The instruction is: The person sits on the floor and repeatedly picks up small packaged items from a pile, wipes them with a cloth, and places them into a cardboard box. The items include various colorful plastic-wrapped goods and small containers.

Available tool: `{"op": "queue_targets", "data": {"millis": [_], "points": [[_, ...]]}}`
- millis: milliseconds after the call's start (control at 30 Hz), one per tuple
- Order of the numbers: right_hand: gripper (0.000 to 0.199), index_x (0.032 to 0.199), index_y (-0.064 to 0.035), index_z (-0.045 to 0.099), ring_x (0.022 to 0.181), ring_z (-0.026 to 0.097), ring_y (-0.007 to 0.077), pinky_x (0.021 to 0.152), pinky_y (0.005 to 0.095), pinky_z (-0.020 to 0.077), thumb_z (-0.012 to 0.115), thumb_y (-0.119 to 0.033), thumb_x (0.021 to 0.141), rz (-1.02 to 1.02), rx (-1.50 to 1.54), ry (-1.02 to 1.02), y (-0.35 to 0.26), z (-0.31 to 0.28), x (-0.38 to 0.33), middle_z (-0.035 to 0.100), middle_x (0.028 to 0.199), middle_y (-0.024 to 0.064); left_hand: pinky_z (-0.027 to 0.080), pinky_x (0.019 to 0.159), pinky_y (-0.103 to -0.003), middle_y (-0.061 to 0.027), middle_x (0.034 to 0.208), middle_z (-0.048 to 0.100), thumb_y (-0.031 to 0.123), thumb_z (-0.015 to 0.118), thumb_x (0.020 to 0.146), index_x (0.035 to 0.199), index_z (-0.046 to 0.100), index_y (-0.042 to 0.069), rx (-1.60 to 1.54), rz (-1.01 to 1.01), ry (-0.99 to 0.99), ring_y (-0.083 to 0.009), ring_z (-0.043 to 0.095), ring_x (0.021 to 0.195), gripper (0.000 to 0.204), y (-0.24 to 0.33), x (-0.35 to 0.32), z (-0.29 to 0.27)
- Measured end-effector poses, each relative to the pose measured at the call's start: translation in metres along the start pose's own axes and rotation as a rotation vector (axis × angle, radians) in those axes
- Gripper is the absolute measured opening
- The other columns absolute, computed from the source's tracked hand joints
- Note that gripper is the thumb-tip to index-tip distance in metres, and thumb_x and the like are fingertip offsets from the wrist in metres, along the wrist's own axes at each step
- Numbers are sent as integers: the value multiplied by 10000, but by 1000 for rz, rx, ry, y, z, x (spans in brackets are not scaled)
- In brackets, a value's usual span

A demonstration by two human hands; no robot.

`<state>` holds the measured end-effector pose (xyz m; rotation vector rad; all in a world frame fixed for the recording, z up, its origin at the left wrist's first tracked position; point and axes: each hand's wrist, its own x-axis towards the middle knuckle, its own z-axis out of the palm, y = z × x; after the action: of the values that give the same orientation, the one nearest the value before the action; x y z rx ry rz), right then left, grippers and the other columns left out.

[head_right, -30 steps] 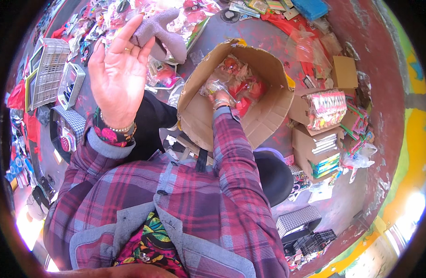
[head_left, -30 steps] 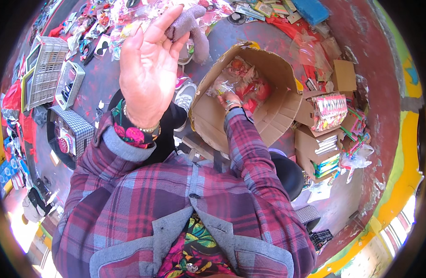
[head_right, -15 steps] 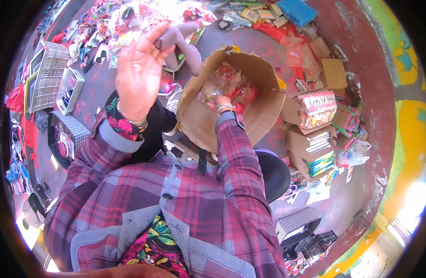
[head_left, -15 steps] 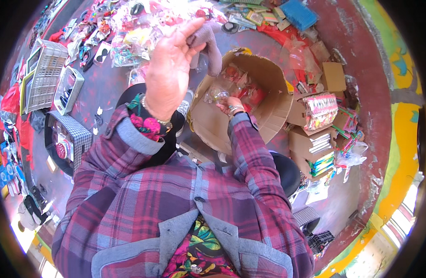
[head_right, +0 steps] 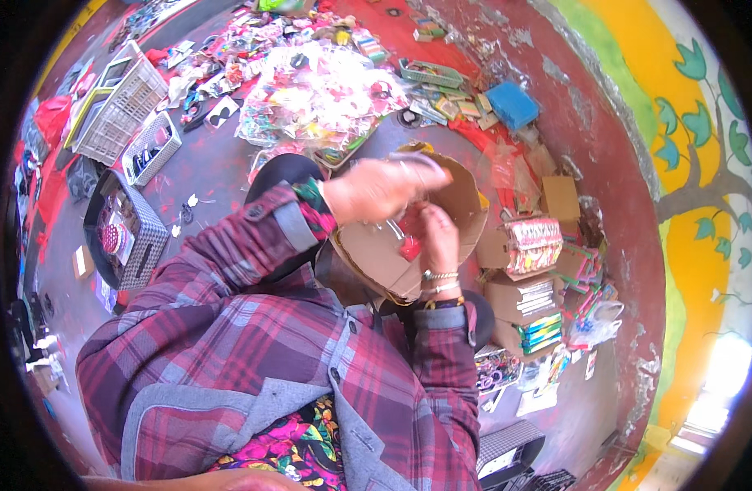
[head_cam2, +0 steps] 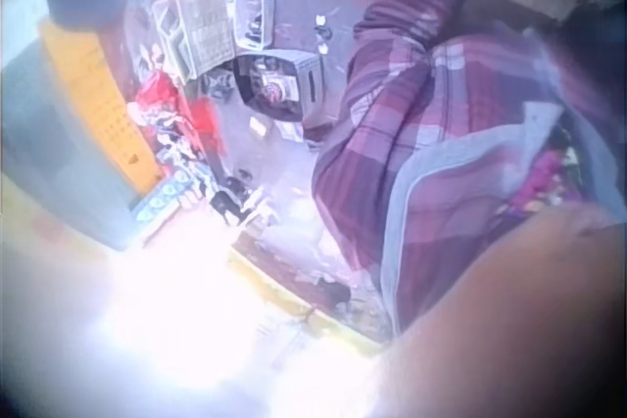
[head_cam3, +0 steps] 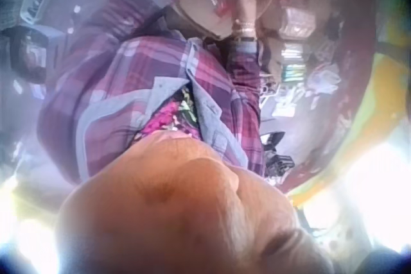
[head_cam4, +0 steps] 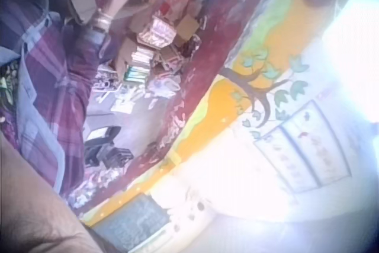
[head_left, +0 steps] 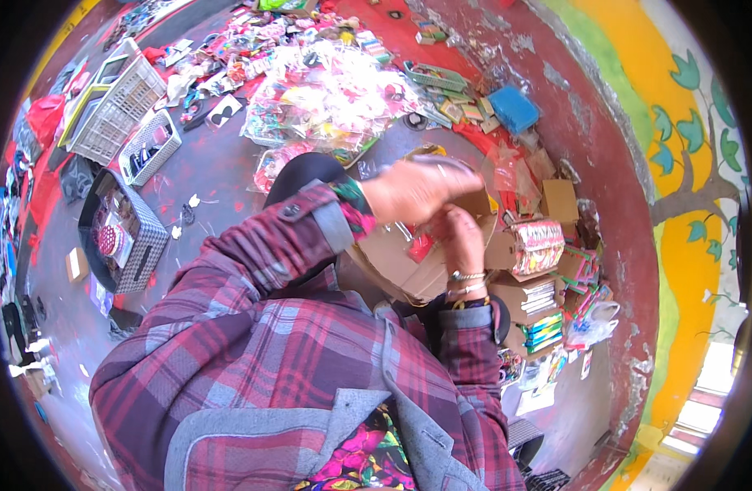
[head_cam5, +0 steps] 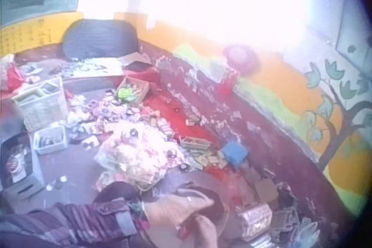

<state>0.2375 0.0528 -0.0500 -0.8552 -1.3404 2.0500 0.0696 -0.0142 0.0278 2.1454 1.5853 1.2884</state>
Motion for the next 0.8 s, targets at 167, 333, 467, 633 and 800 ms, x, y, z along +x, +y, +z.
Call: {"op": "queue_targets", "data": {"millis": [167, 333, 467, 633, 800], "points": [[246, 1001, -78, 581, 773, 597, 197, 696, 339, 485, 460, -251, 873, 196, 396, 71, 3, 37, -28, 624, 861, 36, 496, 601, -364, -93, 875, 590, 148, 515, 784, 1028, 545, 69, 53, 355, -432, -261, 613, 738, 259, 63, -25, 50], [217, 911, -79, 602, 738, 601, 232, 655, 347, 484, 507, -240, 800, -123, -273, -46, -30, 22, -35, 625, 820, 68, 496, 566, -311, -129, 1118, 528, 164, 515, 753, 1133, 498, 24, 249, 438, -362, -202, 573, 793, 405, 93, -43, 52], [194, 839, -80, 618, 710, 605, 261, 622, 353, 484, 545, -231, 742, -551, -1218, -85, -62, 8, -36, 627, 787, 93, 487, 639, -299, -118, 1215, 492, 164, 525, 729, 1161, 497, 43, 269, 552, -195, -202, 538, 922, 449, 93, -43, 37], [134, 722, -78, 631, 680, 605, 284, 576, 371, 478, 566, -187, 678, -550, -2102, -155, -77, 15, -37, 617, 738, 107, 465, 611, -389, -102, 830, 577, 156, 515, 720, 872, 543, 49, 435, 137, -88, -289, 580, 775, 188, 27, -25, -21], [118, 721, -125, 633, 699, 590, 265, 568, 375, 463, 592, -191, 632, -733, -2129, -426, -102, 32, -43, 588, 727, 68, 462, 714, -411, -153, 878, 597, 160, 484, 776, 958, 565, 32, 719, -386, 83, -315, 571, 824, 237, -130, -50, -85]]}}
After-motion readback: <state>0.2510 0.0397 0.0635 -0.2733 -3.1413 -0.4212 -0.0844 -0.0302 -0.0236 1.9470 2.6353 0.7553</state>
